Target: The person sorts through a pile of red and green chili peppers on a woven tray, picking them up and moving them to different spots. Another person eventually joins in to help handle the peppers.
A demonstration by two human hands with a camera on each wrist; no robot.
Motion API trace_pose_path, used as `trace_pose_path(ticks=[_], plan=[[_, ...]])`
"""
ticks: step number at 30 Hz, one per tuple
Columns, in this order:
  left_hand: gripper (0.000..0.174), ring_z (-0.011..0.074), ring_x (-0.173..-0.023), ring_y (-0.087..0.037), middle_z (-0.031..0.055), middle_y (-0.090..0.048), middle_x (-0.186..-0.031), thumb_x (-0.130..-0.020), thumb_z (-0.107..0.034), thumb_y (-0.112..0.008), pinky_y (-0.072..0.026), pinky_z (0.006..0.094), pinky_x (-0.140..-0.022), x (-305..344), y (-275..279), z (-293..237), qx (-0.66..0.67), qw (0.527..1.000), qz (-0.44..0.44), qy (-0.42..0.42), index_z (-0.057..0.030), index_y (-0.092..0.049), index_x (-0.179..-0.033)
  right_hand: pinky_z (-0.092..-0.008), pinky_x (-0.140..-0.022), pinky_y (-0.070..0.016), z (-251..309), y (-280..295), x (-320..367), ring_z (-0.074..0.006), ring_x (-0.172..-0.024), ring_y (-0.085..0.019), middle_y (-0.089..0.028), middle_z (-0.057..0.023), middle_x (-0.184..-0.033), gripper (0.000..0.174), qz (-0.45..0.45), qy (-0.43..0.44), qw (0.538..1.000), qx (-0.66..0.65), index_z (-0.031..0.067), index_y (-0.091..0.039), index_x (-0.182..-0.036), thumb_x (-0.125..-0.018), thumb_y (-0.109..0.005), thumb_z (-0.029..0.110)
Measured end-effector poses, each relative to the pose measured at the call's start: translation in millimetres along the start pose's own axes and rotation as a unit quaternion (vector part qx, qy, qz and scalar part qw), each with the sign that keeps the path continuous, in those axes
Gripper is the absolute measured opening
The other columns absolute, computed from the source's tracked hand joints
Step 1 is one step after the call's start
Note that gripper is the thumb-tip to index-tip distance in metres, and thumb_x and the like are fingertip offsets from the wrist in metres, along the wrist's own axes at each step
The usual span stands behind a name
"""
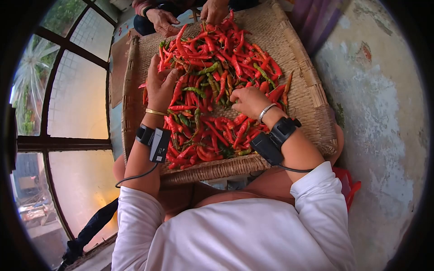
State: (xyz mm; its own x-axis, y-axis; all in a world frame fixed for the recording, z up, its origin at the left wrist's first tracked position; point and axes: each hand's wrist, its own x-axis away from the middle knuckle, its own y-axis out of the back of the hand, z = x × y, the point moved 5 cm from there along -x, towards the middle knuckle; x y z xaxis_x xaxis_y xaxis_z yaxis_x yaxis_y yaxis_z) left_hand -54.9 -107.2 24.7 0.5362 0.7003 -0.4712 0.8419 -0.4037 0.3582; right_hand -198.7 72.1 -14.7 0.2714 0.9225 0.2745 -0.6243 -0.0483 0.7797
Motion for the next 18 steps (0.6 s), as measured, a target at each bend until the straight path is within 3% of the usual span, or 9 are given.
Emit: trace_pose_path(ticks=[1, 2, 3, 4, 5, 7, 13, 18], plan=[[0.045, 0.0138, -0.071, -0.059, 0.0129, -0.048, -0.111, -0.075, -0.004, -0.06, -0.0473, 0.0246, -0.063, 5.1, -4.7, -4.1, -0.015, 0.999, 0.015, -0.036, -0.0003, -0.043, -0.117, -0.036, -0.071, -0.0468, 1.7, -2.7, -0.2, -0.0255, -0.079, -0.059, -0.062, -0.0114, -0.082, 0.023, 0.001, 0.0, 1.0, 0.0, 0.0048, -0.06, -0.092, -0.074, -0.061, 0.018], [0.034, 0.0138, -0.07, -0.058, 0.0102, -0.055, -0.097, -0.074, -0.003, -0.061, -0.0468, 0.0258, -0.063, 11.0, -17.0, 0.9, 0.038, 0.994, 0.099, 0.026, -0.0014, -0.052, -0.106, -0.0365, -0.073, -0.0463, 3.7, -11.3, -0.7, -0.0258, -0.082, -0.059, -0.062, -0.0121, -0.086, 0.025, 0.046, 0.008, 0.999, 0.013, 0.0045, -0.06, -0.095, -0.074, -0.06, 0.017], [0.025, 0.0186, -0.069, -0.059, 0.0096, -0.059, -0.084, -0.072, -0.004, -0.063, -0.0467, 0.0288, -0.063, 20.5, -28.3, -8.6, -0.011, 0.978, 0.205, 0.045, -0.0034, -0.058, -0.096, -0.037, -0.075, -0.0458, 4.7, -20.0, -0.3, -0.0261, -0.085, -0.058, -0.061, -0.0128, -0.089, 0.027, 0.091, 0.015, 0.995, 0.025, 0.0043, -0.059, -0.097, -0.073, -0.06, 0.016], [0.022, 0.0255, -0.07, -0.059, 0.0108, -0.06, -0.081, -0.071, -0.009, -0.063, -0.0468, 0.0334, -0.064, 31.5, -40.3, -26.6, -0.056, 0.956, 0.281, -0.064, -0.0043, -0.06, -0.092, -0.037, -0.075, -0.0458, 3.9, -24.2, -0.3, -0.0261, -0.085, -0.058, -0.061, -0.0128, -0.089, 0.027, 0.091, 0.015, 0.995, 0.026, 0.0043, -0.059, -0.097, -0.073, -0.06, 0.016], [0.023, 0.0298, -0.074, -0.058, 0.0114, -0.059, -0.085, -0.069, -0.013, -0.061, -0.0466, 0.0371, -0.066, 48.6, -57.3, -21.5, -0.125, 0.912, 0.378, -0.095, -0.0075, -0.06, -0.092, -0.0373, -0.075, -0.0455, 3.9, -30.1, -0.4, -0.0266, -0.086, -0.058, -0.061, -0.0132, -0.09, 0.028, 0.105, 0.029, 0.994, 0.03, 0.0045, -0.059, -0.098, -0.073, -0.06, 0.015], [0.026, 0.0267, -0.082, -0.058, 0.0092, -0.06, -0.086, -0.069, -0.015, -0.061, -0.0478, 0.0371, -0.068, 80.8, -80.4, -14.1, -0.257, 0.805, 0.526, -0.101, -0.0136, -0.059, -0.094, -0.0377, -0.076, -0.0449, 3.0, -37.5, -0.9, -0.0286, -0.087, -0.057, -0.06, -0.0143, -0.09, 0.029, 0.122, 0.062, 0.99, 0.022, 0.0049, -0.059, -0.098, -0.071, -0.06, 0.013], [0.03, 0.0265, -0.079, -0.059, 0.0072, -0.06, -0.085, -0.065, -0.016, -0.063, -0.0476, 0.0369, -0.066, 90.7, -84.4, -15.7, -0.251, 0.801, 0.535, -0.094, -0.0139, -0.059, -0.095, -0.0388, -0.074, -0.0445, 0.1, -45.6, -1.1, -0.0303, -0.087, -0.056, -0.06, -0.016, -0.087, 0.027, 0.125, 0.116, 0.985, 0.029, 0.0029, -0.059, -0.091, -0.069, -0.062, 0.019], [0.031, 0.0266, -0.082, -0.058, 0.0085, -0.06, -0.087, -0.067, -0.015, -0.06, -0.0476, 0.0372, -0.068, 90.2, -87.1, -13.2, -0.235, 0.815, 0.525, -0.076, -0.0162, -0.059, -0.098, -0.0392, -0.074, -0.0445, 9.5, -44.2, 2.0, -0.0309, -0.088, -0.056, -0.059, -0.0164, -0.088, 0.029, 0.132, 0.07, 0.985, 0.083, 0.0035, -0.057, -0.092, -0.069, -0.062, 0.02]])
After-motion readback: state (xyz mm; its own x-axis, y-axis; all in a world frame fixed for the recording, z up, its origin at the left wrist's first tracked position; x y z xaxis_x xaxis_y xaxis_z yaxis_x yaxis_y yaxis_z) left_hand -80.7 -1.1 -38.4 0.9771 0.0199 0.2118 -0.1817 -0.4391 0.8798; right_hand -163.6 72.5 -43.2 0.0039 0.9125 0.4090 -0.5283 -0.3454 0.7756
